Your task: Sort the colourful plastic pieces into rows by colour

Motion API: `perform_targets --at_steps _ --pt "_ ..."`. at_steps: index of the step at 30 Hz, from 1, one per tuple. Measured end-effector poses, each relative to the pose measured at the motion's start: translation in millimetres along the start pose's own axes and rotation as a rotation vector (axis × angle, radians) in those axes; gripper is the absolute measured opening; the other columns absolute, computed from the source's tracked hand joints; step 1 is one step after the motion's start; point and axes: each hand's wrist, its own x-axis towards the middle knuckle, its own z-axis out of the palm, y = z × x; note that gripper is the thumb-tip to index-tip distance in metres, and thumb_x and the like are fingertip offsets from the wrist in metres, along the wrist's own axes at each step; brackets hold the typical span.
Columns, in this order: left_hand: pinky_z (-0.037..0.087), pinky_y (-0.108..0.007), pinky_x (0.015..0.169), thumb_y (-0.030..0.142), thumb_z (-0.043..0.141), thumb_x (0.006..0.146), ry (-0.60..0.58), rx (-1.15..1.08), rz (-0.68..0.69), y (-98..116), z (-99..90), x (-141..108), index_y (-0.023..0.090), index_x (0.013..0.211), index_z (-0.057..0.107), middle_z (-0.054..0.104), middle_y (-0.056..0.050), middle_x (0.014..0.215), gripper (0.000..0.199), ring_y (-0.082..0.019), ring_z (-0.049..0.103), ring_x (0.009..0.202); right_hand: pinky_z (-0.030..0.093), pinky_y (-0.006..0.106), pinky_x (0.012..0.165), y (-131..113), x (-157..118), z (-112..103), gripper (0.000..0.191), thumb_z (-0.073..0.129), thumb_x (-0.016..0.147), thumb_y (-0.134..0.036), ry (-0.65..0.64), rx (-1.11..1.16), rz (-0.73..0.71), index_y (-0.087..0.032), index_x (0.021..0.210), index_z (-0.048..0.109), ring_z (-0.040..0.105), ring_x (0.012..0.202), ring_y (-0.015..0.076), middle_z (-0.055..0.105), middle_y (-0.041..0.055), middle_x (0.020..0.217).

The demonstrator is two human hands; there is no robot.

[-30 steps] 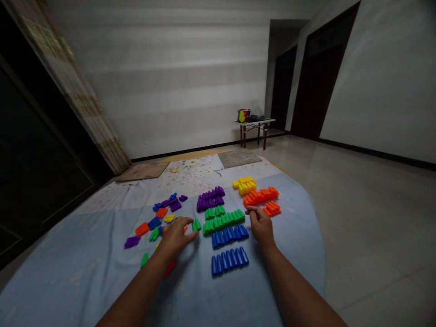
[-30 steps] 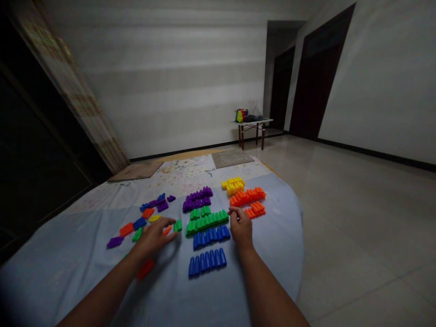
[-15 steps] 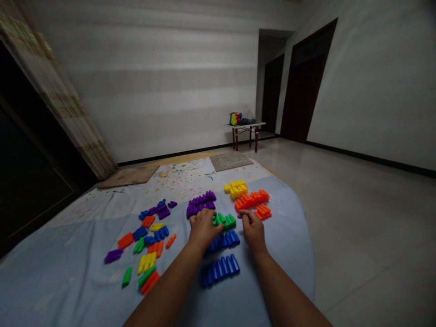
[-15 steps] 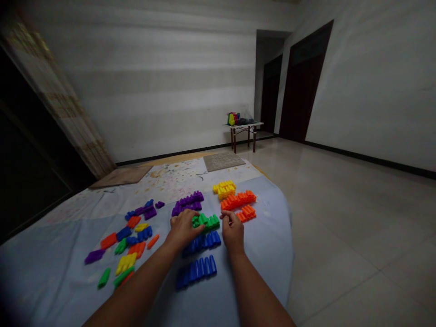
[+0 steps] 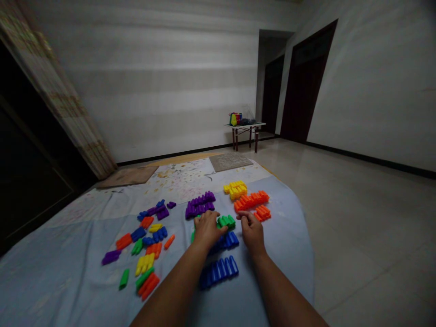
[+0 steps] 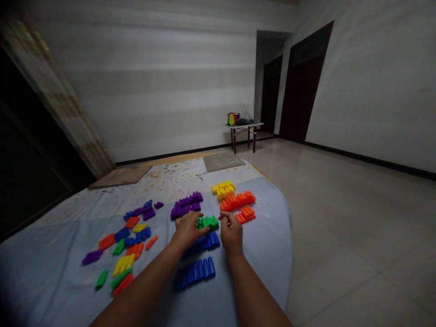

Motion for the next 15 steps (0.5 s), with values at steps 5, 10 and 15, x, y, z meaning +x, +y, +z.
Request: perform_targets --at_steps 5,10,15 --pt "0.031 -0.040 0.092 0.046 0.054 0.071 0.060 -0.047 -0.020 -13 -8.9 -13 0.023 0.114 0.053 0.056 -0.008 0.116 0.048 -0.025 0.048 0.110 0.046 0.029 0.069 -2 -2 -2 0.025 0.045 0.076 -0.031 0.003 -0.001 0.002 -0.017 0.083 0.065 0.062 0.076 0.0184 0.069 0.0056 0.078" --pt "0.032 -0.038 0.093 0.039 0.046 0.079 0.116 -0.055 -0.063 -47 -26.8 -45 0.023 0.109 0.056 0.059 -0.006 0.112 0.035 -0.021 0.050 0.109 0.046 0.031 0.072 1 -2 -4 0.027 0.046 0.075 -0.032 -0.026 -0.018 0.038 -0.016 0.087 0.064 0.062 0.080 0.0195 0.069 0.0072 0.082" --pt "0.039 -0.036 0.087 0.040 0.042 0.080 0.161 -0.064 -0.150 -94 -47.7 -87 0.019 0.105 0.058 0.061 -0.008 0.106 0.036 -0.020 0.055 0.100 0.045 0.032 0.074 3 -1 -5 0.027 0.046 0.074 -0.032 -0.016 -0.022 0.043 -0.016 0.086 0.065 0.062 0.080 0.0198 0.070 0.0068 0.081"
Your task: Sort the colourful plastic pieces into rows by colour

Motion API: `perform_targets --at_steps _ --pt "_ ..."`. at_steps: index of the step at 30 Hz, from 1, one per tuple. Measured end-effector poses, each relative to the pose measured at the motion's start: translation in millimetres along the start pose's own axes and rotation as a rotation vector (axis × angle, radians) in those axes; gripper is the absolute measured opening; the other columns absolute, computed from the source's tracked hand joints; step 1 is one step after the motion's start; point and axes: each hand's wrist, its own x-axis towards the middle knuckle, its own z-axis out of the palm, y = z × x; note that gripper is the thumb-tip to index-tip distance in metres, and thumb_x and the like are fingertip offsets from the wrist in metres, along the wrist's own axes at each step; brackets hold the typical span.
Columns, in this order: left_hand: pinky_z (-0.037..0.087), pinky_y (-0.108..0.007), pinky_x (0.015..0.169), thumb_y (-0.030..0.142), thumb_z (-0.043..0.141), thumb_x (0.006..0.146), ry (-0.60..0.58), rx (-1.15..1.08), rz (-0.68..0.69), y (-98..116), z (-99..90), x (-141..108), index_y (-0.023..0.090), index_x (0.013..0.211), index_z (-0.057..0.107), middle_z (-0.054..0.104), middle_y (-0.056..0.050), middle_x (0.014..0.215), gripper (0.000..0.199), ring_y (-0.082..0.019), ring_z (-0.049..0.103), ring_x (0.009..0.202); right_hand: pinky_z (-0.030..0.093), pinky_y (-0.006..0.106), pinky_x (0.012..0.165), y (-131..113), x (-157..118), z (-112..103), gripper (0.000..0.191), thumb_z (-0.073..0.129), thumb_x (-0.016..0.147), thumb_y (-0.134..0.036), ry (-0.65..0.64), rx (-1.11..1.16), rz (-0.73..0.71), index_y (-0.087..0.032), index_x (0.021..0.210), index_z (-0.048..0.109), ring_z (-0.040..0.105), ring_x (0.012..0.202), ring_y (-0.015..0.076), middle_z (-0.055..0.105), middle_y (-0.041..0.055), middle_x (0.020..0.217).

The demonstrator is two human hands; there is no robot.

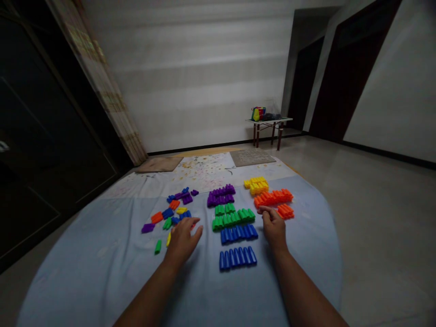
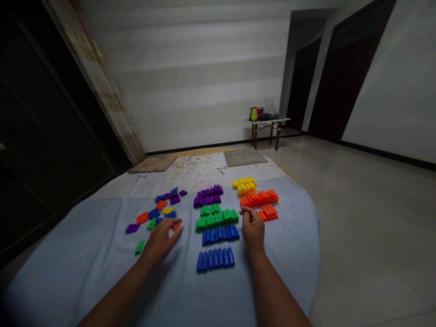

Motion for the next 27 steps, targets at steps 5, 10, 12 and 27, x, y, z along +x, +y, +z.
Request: perform_targets --at_steps 5,10,12,27 --pt "0.042 -0.032 0.079 0.043 0.046 0.075 -0.069 0.002 -0.137 -50 -17.7 -24 0.019 0.097 0.062 0.063 -0.007 0.099 0.036 -0.021 0.057 0.095 0.045 0.033 0.075 4 1 -1 0.029 0.047 0.073 -0.033 -0.005 0.010 -0.022 -0.016 0.086 0.065 0.062 0.081 0.0203 0.069 0.0076 0.082" --pt "0.042 -0.028 0.066 0.041 0.053 0.068 -0.167 -0.116 -0.211 -79 -22.7 -33 0.019 0.078 0.064 0.066 -0.004 0.080 0.027 -0.019 0.060 0.074 0.045 0.034 0.074 10 2 -1 0.031 0.047 0.072 -0.036 -0.026 0.005 -0.012 -0.015 0.087 0.065 0.061 0.079 0.0209 0.069 0.0084 0.081" --pt "0.043 -0.029 0.065 0.043 0.052 0.069 -0.126 -0.189 -0.220 -78 -24.7 -32 0.018 0.077 0.064 0.066 -0.003 0.075 0.029 -0.019 0.060 0.070 0.045 0.034 0.075 11 1 -1 0.031 0.047 0.073 -0.036 -0.029 0.001 -0.010 -0.015 0.087 0.065 0.061 0.080 0.0210 0.069 0.0085 0.082" --pt "0.035 -0.042 0.089 0.036 0.048 0.074 -0.011 -0.106 -0.162 -6 14.9 -15 0.017 0.097 0.063 0.068 -0.008 0.086 0.033 -0.024 0.059 0.091 0.046 0.033 0.073 3 0 -2 0.029 0.046 0.073 -0.034 -0.014 -0.001 -0.022 -0.016 0.086 0.065 0.062 0.078 0.0200 0.069 0.0072 0.080"
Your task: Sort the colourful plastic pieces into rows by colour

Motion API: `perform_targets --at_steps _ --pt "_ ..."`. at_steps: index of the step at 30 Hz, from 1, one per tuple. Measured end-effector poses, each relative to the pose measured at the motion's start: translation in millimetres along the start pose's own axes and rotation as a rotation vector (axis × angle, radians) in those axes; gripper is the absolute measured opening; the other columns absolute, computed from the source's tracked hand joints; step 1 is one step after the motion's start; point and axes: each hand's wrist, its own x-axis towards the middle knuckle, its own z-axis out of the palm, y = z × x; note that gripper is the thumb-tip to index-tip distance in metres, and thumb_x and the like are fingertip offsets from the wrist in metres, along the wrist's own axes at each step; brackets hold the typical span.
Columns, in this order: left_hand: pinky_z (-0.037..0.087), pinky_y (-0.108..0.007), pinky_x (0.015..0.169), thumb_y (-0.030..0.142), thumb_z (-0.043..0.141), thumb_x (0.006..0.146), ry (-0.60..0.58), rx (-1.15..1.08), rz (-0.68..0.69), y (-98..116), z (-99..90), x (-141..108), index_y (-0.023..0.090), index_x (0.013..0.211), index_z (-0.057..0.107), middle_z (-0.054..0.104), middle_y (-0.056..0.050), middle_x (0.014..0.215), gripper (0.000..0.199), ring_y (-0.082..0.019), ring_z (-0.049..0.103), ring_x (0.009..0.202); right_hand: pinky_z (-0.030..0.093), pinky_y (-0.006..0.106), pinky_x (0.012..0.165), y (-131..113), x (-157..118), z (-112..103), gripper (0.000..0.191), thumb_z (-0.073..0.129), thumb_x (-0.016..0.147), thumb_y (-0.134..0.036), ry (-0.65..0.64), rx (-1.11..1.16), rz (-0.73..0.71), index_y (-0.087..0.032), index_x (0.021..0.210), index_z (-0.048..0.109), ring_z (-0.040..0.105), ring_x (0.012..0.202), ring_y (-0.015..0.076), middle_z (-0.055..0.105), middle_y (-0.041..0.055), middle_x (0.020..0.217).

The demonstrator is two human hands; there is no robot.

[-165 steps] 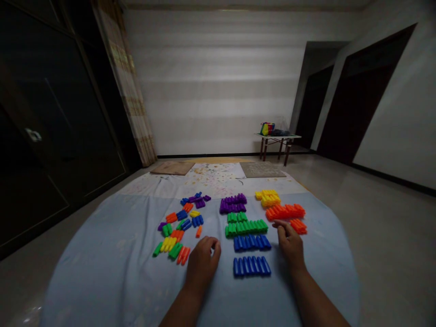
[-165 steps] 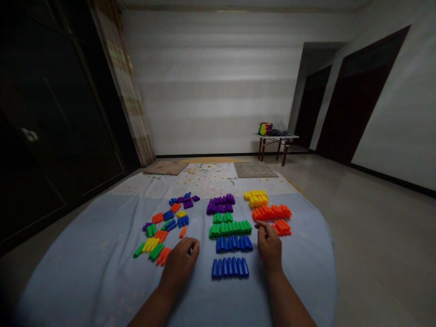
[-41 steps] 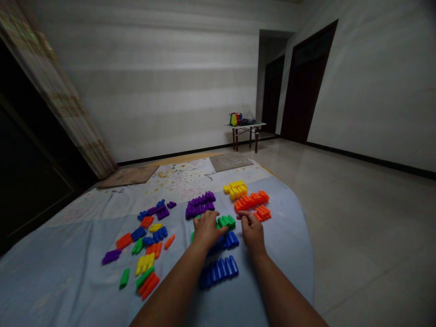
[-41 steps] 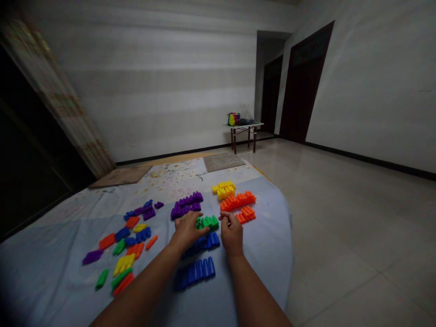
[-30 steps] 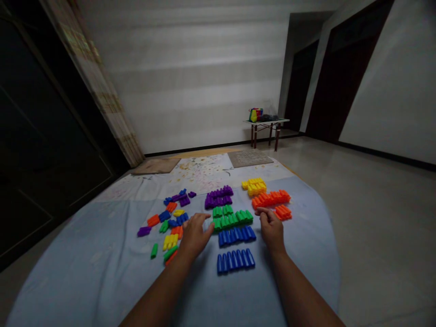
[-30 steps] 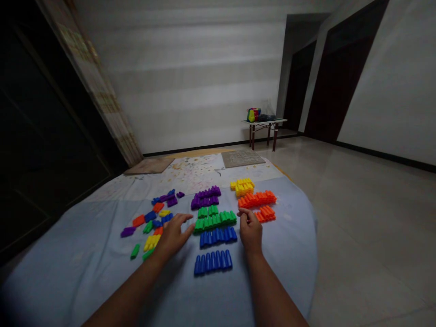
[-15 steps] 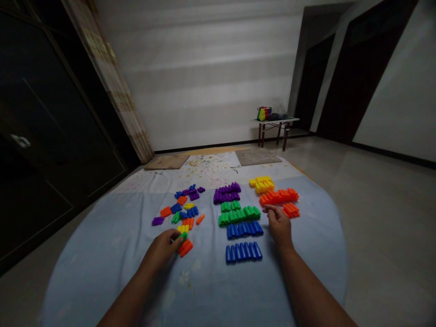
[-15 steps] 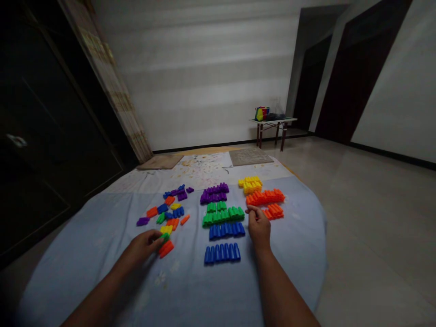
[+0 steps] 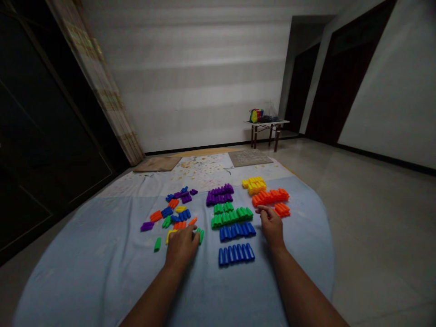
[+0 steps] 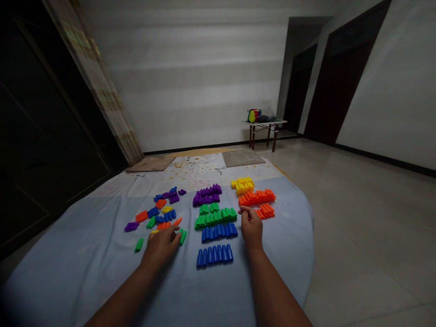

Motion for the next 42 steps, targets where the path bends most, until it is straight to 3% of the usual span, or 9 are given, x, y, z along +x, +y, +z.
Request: perform_targets --at_steps 3,5,9,15,19,25,28,34,42 --pt "0.030 -0.042 0.096 0.035 0.045 0.076 0.001 0.169 0.096 -4 -5.2 5 0.019 0.112 0.058 0.061 -0.011 0.115 0.041 -0.025 0.051 0.111 0.046 0.032 0.071 -2 1 1 0.027 0.047 0.073 -0.033 0.015 0.010 -0.008 -0.016 0.084 0.065 0.062 0.079 0.0200 0.069 0.0071 0.079" --pt "0.031 -0.040 0.098 0.035 0.045 0.075 -0.107 0.183 0.157 -9 -9.4 11 0.021 0.117 0.055 0.056 -0.009 0.124 0.045 -0.024 0.047 0.116 0.047 0.032 0.071 -3 1 2 0.026 0.047 0.073 -0.033 0.017 0.014 0.005 -0.016 0.084 0.065 0.062 0.079 0.0200 0.069 0.0072 0.079" --pt "0.030 -0.040 0.099 0.033 0.053 0.068 -0.313 0.154 0.212 -17 -15.3 19 0.029 0.110 0.059 0.059 -0.004 0.120 0.043 -0.024 0.049 0.115 0.047 0.032 0.070 -5 1 3 0.027 0.046 0.073 -0.033 0.016 0.012 0.032 -0.016 0.084 0.065 0.063 0.078 0.0204 0.070 0.0077 0.079" --pt "0.032 -0.040 0.097 0.029 0.055 0.066 -0.342 0.125 0.196 -21 -15.0 25 0.025 0.109 0.059 0.060 -0.005 0.117 0.043 -0.025 0.052 0.109 0.048 0.031 0.068 -6 2 4 0.027 0.046 0.073 -0.033 0.026 0.022 0.027 -0.016 0.083 0.065 0.063 0.077 0.0201 0.070 0.0075 0.078" --pt "0.036 -0.036 0.094 0.027 0.052 0.070 -0.286 0.017 0.274 -1 -11.7 30 0.022 0.115 0.054 0.058 -0.007 0.117 0.046 -0.021 0.053 0.106 0.047 0.031 0.069 -5 3 5 0.027 0.045 0.074 -0.032 0.020 0.023 0.023 -0.016 0.084 0.064 0.063 0.078 0.0195 0.069 0.0068 0.079" --pt "0.032 -0.041 0.096 0.020 0.051 0.070 -0.222 0.072 0.331 60 5.6 44 0.022 0.120 0.048 0.056 -0.007 0.121 0.050 -0.021 0.050 0.111 0.047 0.028 0.064 -6 2 5 0.027 0.045 0.074 -0.033 0.026 0.001 0.019 -0.017 0.083 0.064 0.062 0.072 0.0182 0.070 0.0062 0.078" --pt "0.031 -0.043 0.095 0.020 0.052 0.068 -0.223 0.091 0.334 80 19.8 53 0.023 0.120 0.048 0.057 -0.007 0.120 0.052 -0.023 0.048 0.112 0.047 0.027 0.060 -6 1 4 0.028 0.044 0.074 -0.032 0.004 -0.037 0.017 -0.017 0.085 0.065 0.061 0.066 0.0173 0.069 0.0049 0.074" --pt "0.032 -0.042 0.093 0.022 0.055 0.067 -0.230 0.117 0.359 86 40.4 66 0.023 0.120 0.049 0.059 -0.007 0.117 0.054 -0.025 0.050 0.109 0.046 0.028 0.063 -10 -2 5 0.029 0.042 0.076 -0.028 -0.094 -0.134 -0.040 -0.017 0.090 0.065 0.061 0.065 0.0170 0.065 0.0023 0.067" --pt "0.032 -0.041 0.093 0.027 0.060 0.066 -0.234 0.113 0.352 86 50.0 67 0.024 0.118 0.051 0.060 -0.006 0.116 0.054 -0.024 0.050 0.110 0.045 0.026 0.066 -6 -4 8 0.024 0.043 0.076 -0.026 -0.180 -0.199 -0.109 -0.020 0.085 0.065 0.060 0.072 0.0166 0.067 0.0022 0.075"
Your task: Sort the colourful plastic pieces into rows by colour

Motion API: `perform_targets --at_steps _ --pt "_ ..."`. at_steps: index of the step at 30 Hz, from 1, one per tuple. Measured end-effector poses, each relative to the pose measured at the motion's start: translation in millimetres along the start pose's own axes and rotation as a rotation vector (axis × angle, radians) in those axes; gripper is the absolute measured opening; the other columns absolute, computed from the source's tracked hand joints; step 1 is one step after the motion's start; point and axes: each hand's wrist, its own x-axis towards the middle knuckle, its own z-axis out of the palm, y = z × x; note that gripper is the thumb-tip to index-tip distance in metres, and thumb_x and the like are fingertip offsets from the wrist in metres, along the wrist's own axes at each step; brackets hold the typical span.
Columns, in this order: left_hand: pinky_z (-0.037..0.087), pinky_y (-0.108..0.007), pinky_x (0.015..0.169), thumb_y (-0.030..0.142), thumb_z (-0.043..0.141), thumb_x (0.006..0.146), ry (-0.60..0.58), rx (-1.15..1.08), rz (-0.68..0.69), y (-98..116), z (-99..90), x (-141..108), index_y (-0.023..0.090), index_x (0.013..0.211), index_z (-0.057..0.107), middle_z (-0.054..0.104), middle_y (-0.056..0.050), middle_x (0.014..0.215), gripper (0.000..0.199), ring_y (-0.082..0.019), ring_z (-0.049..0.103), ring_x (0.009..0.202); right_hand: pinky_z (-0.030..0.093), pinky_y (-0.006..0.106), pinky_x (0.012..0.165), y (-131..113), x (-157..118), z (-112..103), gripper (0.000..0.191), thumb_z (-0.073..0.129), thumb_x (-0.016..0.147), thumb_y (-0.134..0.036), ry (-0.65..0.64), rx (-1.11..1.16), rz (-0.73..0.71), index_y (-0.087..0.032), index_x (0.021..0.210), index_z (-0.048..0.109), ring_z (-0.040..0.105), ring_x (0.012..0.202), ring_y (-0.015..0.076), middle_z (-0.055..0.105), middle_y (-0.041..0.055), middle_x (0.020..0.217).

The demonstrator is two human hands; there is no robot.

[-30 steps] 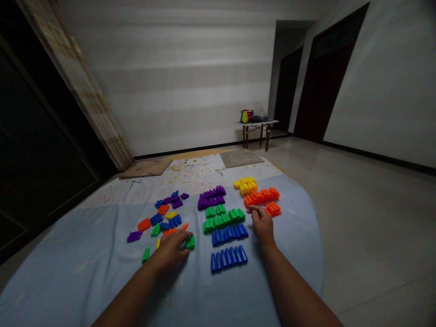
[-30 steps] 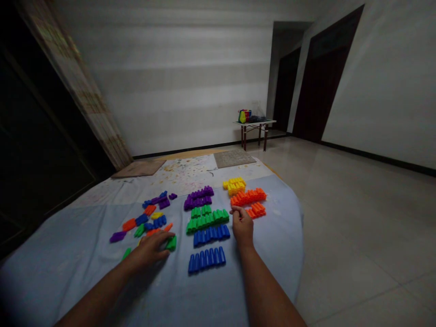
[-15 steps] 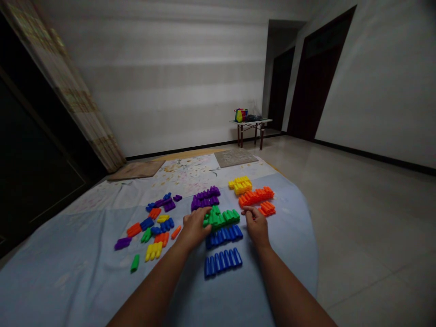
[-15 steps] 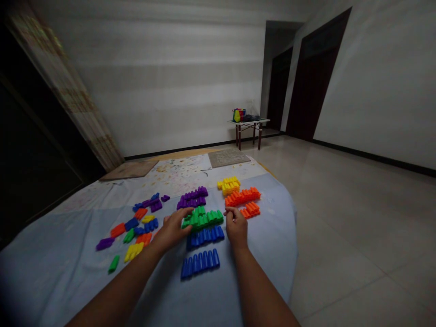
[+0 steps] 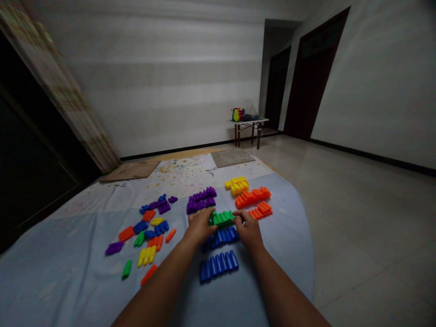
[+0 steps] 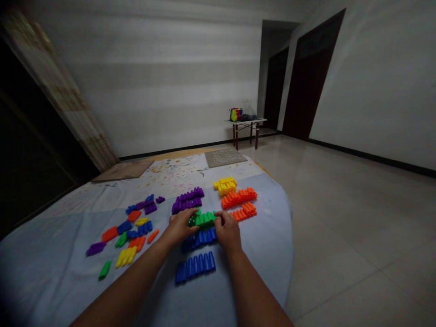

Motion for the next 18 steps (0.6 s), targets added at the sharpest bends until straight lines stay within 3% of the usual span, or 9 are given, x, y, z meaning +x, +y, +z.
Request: perform_targets --at_steps 7,14,18 --pt "0.031 -0.043 0.095 0.034 0.060 0.069 0.044 -0.022 -0.041 -6 -15.2 -17 0.023 0.121 0.047 0.056 -0.008 0.121 0.055 -0.024 0.048 0.114 0.043 0.025 0.065 -3 -4 2 0.022 0.042 0.076 -0.023 -0.088 -0.109 -0.071 -0.021 0.079 0.063 0.057 0.068 0.0148 0.064 0.0001 0.070" --pt "0.035 -0.041 0.095 0.038 0.052 0.074 0.214 -0.105 -0.093 -33 -30.8 -38 0.021 0.115 0.051 0.060 -0.007 0.114 0.044 -0.022 0.053 0.108 0.042 0.026 0.067 -5 -4 3 0.020 0.042 0.076 -0.021 -0.146 -0.151 -0.088 -0.021 0.078 0.062 0.055 0.070 0.0153 0.063 0.0006 0.072" --pt "0.037 -0.040 0.095 0.040 0.050 0.075 0.256 -0.139 -0.114 -39 -37.9 -50 0.020 0.112 0.054 0.062 -0.006 0.111 0.042 -0.021 0.054 0.106 0.042 0.026 0.067 -7 -4 2 0.020 0.042 0.076 -0.020 -0.153 -0.130 -0.090 -0.021 0.079 0.062 0.054 0.070 0.0156 0.063 0.0009 0.074"
